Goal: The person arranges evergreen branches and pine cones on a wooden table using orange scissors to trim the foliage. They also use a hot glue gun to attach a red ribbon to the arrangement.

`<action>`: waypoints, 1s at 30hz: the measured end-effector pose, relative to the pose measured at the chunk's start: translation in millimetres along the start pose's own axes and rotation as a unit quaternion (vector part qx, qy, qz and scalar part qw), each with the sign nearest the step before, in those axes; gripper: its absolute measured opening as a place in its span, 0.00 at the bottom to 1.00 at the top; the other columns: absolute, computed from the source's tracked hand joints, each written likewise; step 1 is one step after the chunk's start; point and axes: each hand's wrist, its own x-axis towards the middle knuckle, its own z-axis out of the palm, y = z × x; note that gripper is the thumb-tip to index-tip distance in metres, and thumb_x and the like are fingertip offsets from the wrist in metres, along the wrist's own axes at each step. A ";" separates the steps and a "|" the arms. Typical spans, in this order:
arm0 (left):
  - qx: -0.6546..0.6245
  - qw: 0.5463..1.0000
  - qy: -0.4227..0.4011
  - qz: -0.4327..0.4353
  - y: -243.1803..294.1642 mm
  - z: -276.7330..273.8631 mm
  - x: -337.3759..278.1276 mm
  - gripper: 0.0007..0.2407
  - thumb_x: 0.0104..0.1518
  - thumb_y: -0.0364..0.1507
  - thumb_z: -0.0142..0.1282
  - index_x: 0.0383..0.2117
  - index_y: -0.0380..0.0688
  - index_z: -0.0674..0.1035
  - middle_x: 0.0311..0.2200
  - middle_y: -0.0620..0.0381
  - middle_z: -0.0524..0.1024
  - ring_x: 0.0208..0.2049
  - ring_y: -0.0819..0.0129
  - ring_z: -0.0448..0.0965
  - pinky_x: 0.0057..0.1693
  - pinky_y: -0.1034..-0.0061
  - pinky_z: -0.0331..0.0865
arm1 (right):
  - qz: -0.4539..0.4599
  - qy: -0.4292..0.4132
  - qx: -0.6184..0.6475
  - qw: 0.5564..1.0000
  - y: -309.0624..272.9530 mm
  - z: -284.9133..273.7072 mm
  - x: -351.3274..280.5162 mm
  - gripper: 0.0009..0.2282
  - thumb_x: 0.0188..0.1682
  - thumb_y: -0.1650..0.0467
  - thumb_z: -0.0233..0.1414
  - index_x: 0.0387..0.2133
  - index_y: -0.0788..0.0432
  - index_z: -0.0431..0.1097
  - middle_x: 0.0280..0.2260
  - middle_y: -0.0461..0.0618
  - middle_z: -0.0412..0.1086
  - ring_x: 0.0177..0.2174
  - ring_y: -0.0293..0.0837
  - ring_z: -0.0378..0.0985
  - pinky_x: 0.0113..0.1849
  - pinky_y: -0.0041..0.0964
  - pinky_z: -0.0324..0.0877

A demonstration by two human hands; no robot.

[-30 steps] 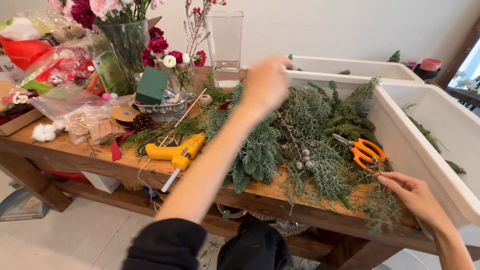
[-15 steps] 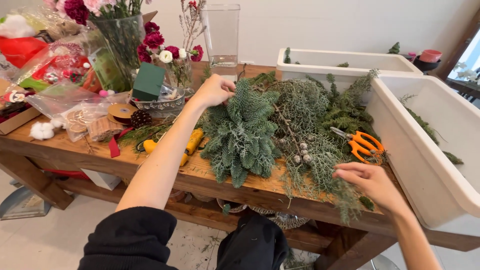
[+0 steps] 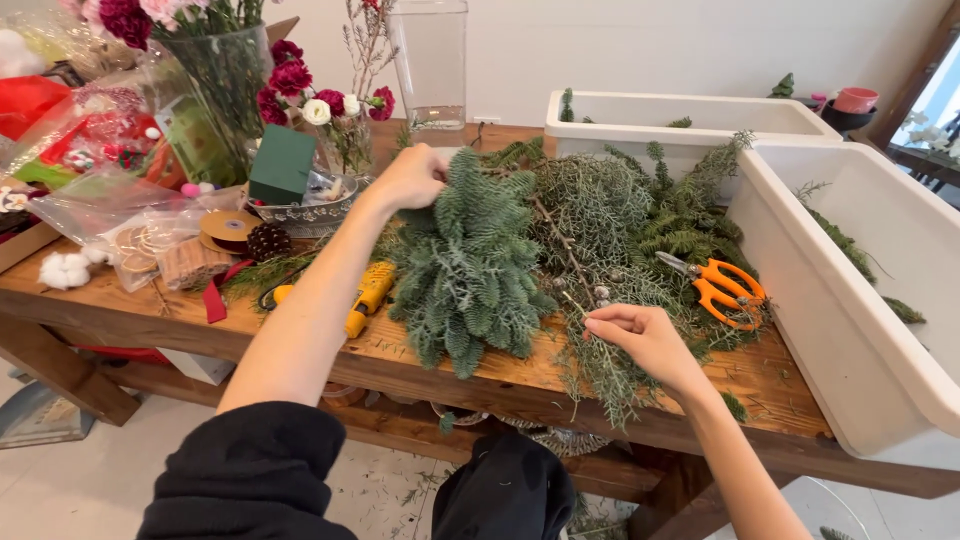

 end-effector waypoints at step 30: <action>-0.061 0.993 -0.093 0.032 70.2 -30.7 -32.3 0.17 0.55 0.16 0.48 0.46 0.46 0.82 0.44 0.37 0.79 0.53 0.39 0.74 0.60 0.51 0.65 | -0.033 -0.037 -0.051 0.997 42.6 41.4 10.1 0.07 0.39 0.72 0.66 0.31 0.59 0.82 0.25 0.48 0.80 0.26 0.33 0.72 0.32 0.27 0.70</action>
